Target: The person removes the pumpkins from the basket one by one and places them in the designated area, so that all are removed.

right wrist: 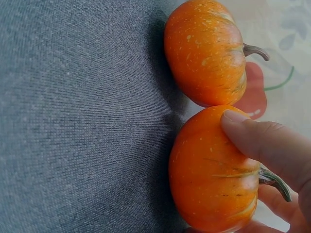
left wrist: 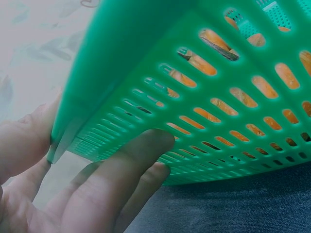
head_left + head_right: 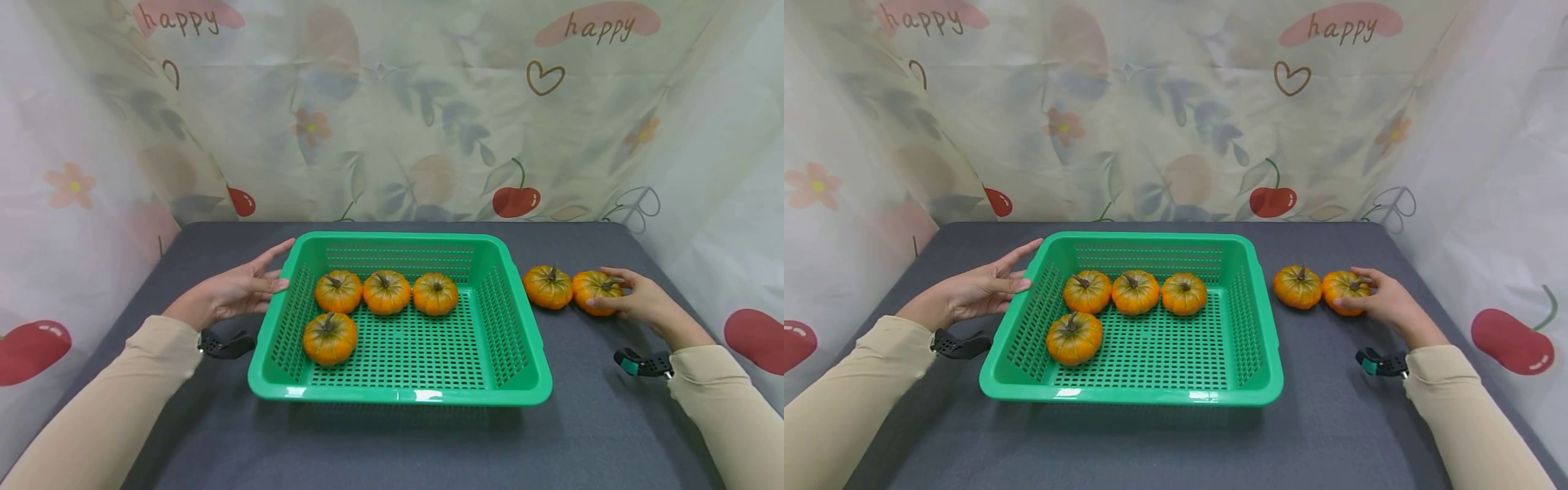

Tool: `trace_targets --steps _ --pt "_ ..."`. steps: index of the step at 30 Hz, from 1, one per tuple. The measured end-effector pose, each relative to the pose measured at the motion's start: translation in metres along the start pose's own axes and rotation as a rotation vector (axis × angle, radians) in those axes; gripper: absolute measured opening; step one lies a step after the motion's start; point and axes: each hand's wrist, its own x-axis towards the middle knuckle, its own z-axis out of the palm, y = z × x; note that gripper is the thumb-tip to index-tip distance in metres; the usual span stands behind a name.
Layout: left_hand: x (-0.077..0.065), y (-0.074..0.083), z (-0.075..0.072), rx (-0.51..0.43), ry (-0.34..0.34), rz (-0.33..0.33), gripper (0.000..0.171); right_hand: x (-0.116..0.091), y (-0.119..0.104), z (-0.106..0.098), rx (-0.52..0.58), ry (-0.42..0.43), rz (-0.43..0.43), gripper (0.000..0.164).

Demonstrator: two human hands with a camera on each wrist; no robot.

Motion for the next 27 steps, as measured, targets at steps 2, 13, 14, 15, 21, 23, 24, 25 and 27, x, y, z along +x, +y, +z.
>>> trace_targets --steps 2,13,14,15,21,23,24,25,27 --pt "0.0 0.0 -0.0002 -0.002 0.0 0.0 0.09 -0.0001 0.0002 -0.0002 0.004 -0.005 -0.002 0.089" --pt "-0.0005 0.0001 -0.0002 -0.004 -0.006 0.002 0.09 0.0009 0.0005 -0.0007 0.017 -0.016 0.001 0.09" --pt "-0.0005 0.0001 -0.0001 -0.003 -0.009 0.002 0.09 0.001 0.0006 -0.0007 0.017 -0.016 0.002 0.09" --pt "-0.0004 0.0001 0.0001 -0.002 -0.013 0.003 0.09 0.0012 0.0008 -0.0007 0.019 -0.017 0.003 0.09" --pt "0.0 0.0 0.0005 0.003 -0.021 0.009 0.092 0.0026 0.0021 -0.0007 0.037 -0.023 0.008 0.091" --pt "-0.0001 -0.0002 0.0004 0.003 -0.015 0.006 0.092 0.0029 0.0022 -0.0008 0.038 -0.023 0.009 0.091" --pt "-0.0001 -0.0002 0.0003 0.006 -0.014 0.006 0.092 0.0031 0.0023 -0.0008 0.038 -0.023 0.009 0.091" --pt "-0.0001 -0.0003 0.0003 0.008 -0.011 0.006 0.092 0.0031 0.0022 -0.0008 0.037 -0.023 0.009 0.091" --pt "0.0001 -0.0005 0.0002 0.013 -0.006 0.007 0.092 0.0031 0.0022 -0.0008 0.036 -0.023 0.009 0.092"
